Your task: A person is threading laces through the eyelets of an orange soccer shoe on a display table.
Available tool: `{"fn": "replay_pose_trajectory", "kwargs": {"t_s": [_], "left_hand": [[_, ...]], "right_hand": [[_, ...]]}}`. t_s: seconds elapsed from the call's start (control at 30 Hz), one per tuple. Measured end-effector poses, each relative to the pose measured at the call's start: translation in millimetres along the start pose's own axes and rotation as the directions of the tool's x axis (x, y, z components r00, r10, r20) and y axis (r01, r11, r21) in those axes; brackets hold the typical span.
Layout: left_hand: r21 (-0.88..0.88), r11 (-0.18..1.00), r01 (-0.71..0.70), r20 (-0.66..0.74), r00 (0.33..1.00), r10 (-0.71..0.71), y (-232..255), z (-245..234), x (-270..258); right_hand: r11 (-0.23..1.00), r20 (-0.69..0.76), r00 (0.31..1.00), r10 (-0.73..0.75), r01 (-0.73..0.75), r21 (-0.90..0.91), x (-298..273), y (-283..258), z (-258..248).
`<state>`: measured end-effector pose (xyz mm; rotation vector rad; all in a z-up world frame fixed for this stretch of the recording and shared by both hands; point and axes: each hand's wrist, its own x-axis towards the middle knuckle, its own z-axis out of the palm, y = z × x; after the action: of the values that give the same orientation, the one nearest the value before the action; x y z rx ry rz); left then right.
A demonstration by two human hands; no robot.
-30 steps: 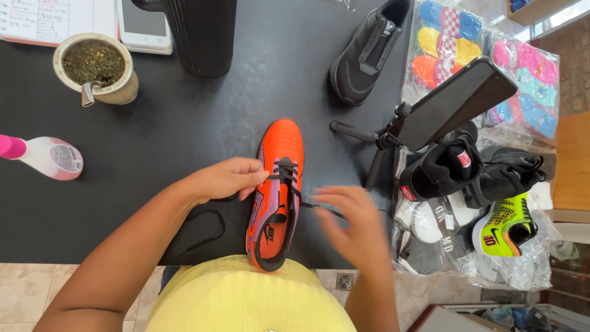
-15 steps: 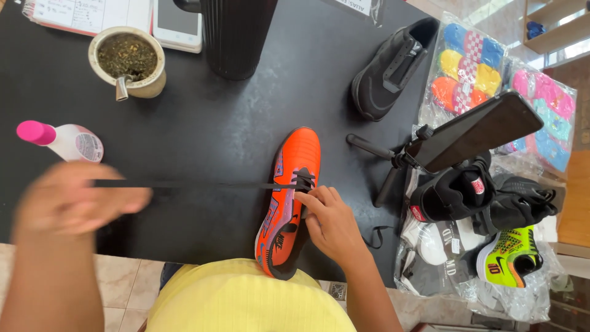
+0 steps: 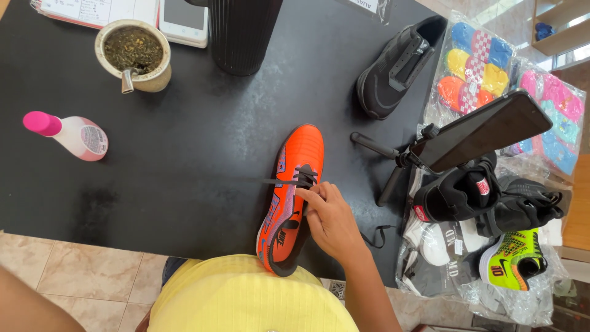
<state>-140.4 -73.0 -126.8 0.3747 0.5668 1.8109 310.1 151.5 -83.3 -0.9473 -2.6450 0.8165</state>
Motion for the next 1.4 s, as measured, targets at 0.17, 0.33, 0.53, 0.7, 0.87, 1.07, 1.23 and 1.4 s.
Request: {"fn": "replay_pose_trajectory", "kwargs": {"t_s": [0.17, 0.33, 0.53, 0.7, 0.87, 1.07, 1.23, 1.4], "left_hand": [[-0.07, 0.994, -0.089, -0.08, 0.993, 0.084, -74, 67, 16], [0.235, 0.948, 0.217, -0.257, 0.954, -0.154, -200, 119, 43], [0.459, 0.822, 0.337, -0.156, 0.941, -0.299, -247, 132, 68], [0.469, 0.828, 0.309, -0.188, 0.95, -0.248, -252, 146, 86], [0.524, 0.807, 0.273, -0.182, 0.961, -0.208, -257, 145, 95], [0.687, 0.701, 0.192, -0.112, 0.981, -0.16, -256, 146, 100], [0.833, 0.538, 0.131, -0.061, 0.987, -0.146, -257, 142, 103], [0.947, 0.273, -0.169, 0.197, 0.977, -0.078, -251, 151, 107]], "right_hand": [[0.998, 0.034, 0.998, 0.061, -0.062, 0.026, 7, -12, -4], [0.997, -0.152, 0.987, 0.051, -0.061, -0.057, 9, -5, -3], [0.971, -0.037, 0.978, 0.205, -0.208, -0.12, 30, -7, -9], [0.953, -0.05, 0.961, 0.272, -0.276, -0.125, 34, -6, -3], [0.934, -0.082, 0.936, 0.343, -0.349, -0.073, 35, -10, 0], [0.917, -0.085, 0.914, 0.398, -0.395, 0.05, 34, -10, 2], [0.915, -0.105, 0.913, 0.395, -0.38, 0.137, 32, -5, 7], [0.915, -0.112, 0.918, 0.38, -0.356, 0.191, 32, 2, 10]]}}
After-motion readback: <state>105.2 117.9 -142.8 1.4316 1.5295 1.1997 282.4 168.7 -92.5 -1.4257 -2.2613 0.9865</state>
